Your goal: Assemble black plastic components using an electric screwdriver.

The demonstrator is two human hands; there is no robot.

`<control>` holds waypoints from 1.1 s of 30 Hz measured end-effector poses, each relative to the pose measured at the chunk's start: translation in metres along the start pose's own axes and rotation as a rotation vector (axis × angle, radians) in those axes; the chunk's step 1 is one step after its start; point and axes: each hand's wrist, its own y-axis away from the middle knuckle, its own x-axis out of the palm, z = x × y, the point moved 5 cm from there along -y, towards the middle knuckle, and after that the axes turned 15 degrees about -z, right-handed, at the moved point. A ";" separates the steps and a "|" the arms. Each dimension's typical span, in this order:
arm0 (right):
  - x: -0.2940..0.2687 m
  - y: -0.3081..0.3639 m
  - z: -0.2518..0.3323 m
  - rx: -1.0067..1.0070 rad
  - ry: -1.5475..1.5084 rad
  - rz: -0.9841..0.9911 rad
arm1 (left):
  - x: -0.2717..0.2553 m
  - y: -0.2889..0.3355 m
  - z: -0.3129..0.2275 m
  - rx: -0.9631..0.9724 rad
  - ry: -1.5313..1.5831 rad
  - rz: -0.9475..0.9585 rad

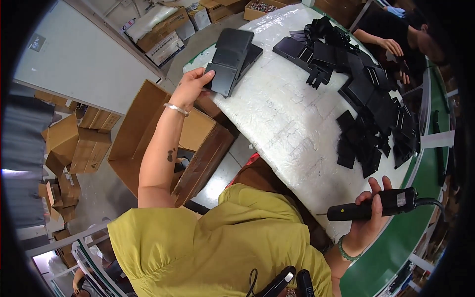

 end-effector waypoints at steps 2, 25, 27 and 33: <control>0.000 0.003 0.003 0.001 -0.008 0.025 | -0.011 -0.009 0.012 0.019 0.143 0.022; -0.077 0.006 0.028 -0.036 -0.135 -0.284 | 0.264 0.125 -0.127 1.660 -0.266 0.458; -0.095 0.013 0.031 -0.078 -0.145 -0.328 | 0.315 0.128 -0.133 1.795 -0.306 0.507; -0.138 0.025 0.044 -0.170 -0.274 -0.475 | 0.364 0.103 -0.131 1.850 -0.436 0.654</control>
